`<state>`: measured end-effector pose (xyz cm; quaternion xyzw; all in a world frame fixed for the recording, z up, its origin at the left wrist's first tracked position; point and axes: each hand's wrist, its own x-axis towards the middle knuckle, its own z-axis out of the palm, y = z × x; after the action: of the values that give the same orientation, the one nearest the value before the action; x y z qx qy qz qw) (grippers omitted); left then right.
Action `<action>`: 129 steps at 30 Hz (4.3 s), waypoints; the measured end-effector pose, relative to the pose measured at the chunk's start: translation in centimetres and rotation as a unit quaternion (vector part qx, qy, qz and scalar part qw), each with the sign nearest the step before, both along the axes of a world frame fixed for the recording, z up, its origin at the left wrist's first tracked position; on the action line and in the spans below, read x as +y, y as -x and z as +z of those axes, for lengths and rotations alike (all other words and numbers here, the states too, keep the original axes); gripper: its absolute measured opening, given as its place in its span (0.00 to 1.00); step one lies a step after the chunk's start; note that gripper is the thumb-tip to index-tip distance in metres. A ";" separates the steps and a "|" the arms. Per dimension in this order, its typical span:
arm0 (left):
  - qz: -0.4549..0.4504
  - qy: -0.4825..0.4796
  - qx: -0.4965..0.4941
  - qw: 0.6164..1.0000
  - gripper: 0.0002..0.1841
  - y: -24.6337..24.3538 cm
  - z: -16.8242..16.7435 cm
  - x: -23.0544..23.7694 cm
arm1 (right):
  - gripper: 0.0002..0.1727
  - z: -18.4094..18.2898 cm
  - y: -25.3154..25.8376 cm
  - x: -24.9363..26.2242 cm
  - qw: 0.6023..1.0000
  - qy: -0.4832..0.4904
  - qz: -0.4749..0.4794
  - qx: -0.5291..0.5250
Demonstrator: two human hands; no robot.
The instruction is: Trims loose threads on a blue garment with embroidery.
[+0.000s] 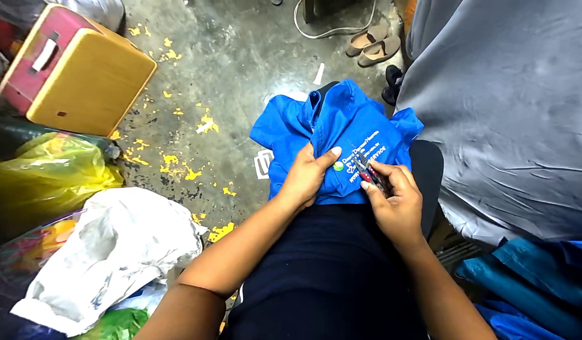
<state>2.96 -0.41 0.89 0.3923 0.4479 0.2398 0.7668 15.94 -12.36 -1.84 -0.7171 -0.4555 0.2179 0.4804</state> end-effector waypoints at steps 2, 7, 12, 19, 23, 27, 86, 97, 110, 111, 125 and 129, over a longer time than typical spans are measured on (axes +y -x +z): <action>0.019 -0.001 -0.005 1.000 0.09 -0.2 0.0 -0.3 | 0.19 -0.1 0.1 0.1 1.000 -0.009 -0.004 0.015; 0.064 0.004 -0.018 0.998 0.08 -0.9 0.1 -0.8 | 0.20 -0.3 0.2 0.4 0.998 -0.031 -0.012 0.044; 0.085 0.011 -0.019 0.996 0.09 -1.2 -0.1 -1.2 | 0.19 -0.4 0.1 0.5 0.998 -0.035 -0.018 0.040; 0.091 0.001 -0.027 0.995 0.08 -1.3 -0.2 -1.4 | 0.19 -0.4 0.0 0.5 0.998 -0.041 -0.013 0.040; 0.089 -0.010 -0.028 0.996 0.08 -1.3 -0.3 -1.4 | 0.17 -0.4 0.0 0.6 0.999 -0.042 -0.012 0.030; 0.089 -0.012 -0.028 0.996 0.08 -1.2 -0.3 -1.4 | 0.17 -0.4 -0.1 0.7 0.999 -0.044 -0.010 0.024; 0.041 0.001 -0.022 0.999 0.07 -0.2 -0.2 0.0 | 0.20 -1.0 -0.4 0.3 0.996 -0.053 0.002 0.069; 0.004 -0.041 -0.005 0.999 0.09 0.1 -0.5 -0.1 | 0.18 -1.5 -0.6 0.7 0.992 -0.053 -0.005 0.113; 0.008 0.039 -0.039 0.998 0.08 0.5 -0.3 1.2 | 0.22 -1.6 -0.9 -0.1 0.985 -0.069 -0.013 0.156; 0.004 0.039 -0.037 0.999 0.08 0.5 -0.3 1.2 | 0.22 -1.5 -0.9 -0.1 0.987 -0.064 -0.010 0.149; -0.021 0.012 -0.015 1.000 0.08 1.0 -0.4 1.2 | 0.20 -0.9 -0.6 -0.2 0.996 -0.034 0.000 0.081; -0.022 0.008 -0.015 1.000 0.08 0.9 -0.3 1.2 | 0.19 -0.9 -0.6 -0.1 0.997 -0.031 0.002 0.072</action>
<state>2.06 0.81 0.61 0.3927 0.4293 0.2252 0.7815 16.55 -12.46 -2.76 -0.6834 -0.4274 0.2555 0.5339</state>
